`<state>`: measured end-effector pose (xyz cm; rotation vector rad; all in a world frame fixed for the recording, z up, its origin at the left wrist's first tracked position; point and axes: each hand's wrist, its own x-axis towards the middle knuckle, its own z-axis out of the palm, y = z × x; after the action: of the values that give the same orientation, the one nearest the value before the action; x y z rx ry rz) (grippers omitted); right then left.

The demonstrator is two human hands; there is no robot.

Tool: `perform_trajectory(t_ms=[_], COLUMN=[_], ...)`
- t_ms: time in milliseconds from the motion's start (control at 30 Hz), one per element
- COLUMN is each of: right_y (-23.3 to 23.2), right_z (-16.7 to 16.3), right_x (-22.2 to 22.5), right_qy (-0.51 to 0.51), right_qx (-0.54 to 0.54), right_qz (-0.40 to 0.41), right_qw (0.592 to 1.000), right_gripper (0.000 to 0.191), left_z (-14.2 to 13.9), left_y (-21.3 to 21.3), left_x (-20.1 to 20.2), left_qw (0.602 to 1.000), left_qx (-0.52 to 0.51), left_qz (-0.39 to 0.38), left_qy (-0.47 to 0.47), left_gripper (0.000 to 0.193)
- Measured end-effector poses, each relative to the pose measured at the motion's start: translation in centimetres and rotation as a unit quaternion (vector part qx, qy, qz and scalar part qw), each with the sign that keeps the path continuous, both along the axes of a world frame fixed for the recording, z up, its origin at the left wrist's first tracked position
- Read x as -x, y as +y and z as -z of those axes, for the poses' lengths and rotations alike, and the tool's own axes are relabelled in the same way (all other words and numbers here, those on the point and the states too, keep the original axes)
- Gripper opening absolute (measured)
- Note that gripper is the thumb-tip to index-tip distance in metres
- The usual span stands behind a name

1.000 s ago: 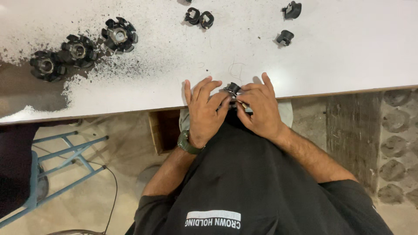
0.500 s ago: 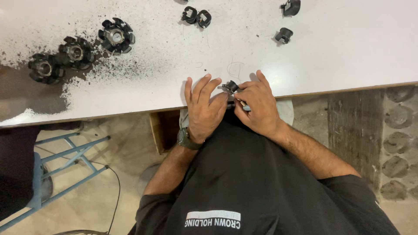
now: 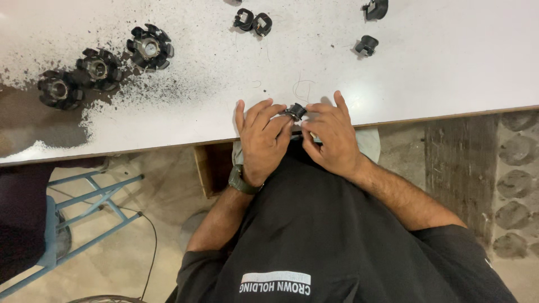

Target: The person sits at a white workbench and fits small black plastic components onto toothed wheel hubs one at a time, pressing each part into place by hand. Assembled wheels accumulate in a row on the table while loose parts are picked from a pile.

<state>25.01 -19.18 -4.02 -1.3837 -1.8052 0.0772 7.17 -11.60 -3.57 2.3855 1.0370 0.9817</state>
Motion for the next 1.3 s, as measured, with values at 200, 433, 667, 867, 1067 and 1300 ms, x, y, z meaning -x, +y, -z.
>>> perform_trajectory(t_ms=[200,433,667,867,1067,1300], right_y=[-0.2,0.2,0.3,-1.0,1.3,1.3], right_z=[0.4,0.2,-0.1,-1.7,-1.5,-1.8], right_x=[0.2,0.6,0.6,-1.2,-1.1,-1.3], right_qy=[-0.002,-0.036,-0.039,-0.066,-0.082,-0.083], right_qx=[-0.013,-0.001,0.019,0.056,0.083,0.084], right_qz=[-0.042,-0.016,-0.040,0.029,0.060,0.048], right_qw=[0.999,0.999,0.998,0.996,0.991,0.992], right_gripper=[0.030,0.031,0.033,0.030,0.047,0.038], left_z=[0.1,0.4,-0.2,-0.9,-1.2,-2.2], left_y=[0.3,0.4,0.6,1.7,2.7,2.3], left_x=[0.1,0.5,0.9,1.0,0.2,0.6], left_qw=[1.000,0.999,0.999,0.996,0.992,0.983], left_qx=[0.008,0.026,0.043,0.035,0.064,0.134], left_qz=[0.015,0.033,0.013,0.066,0.106,0.099], left_qy=[-0.016,-0.014,-0.020,-0.056,-0.004,-0.075], left_gripper=[0.008,0.009,0.014,0.041,0.022,0.015])
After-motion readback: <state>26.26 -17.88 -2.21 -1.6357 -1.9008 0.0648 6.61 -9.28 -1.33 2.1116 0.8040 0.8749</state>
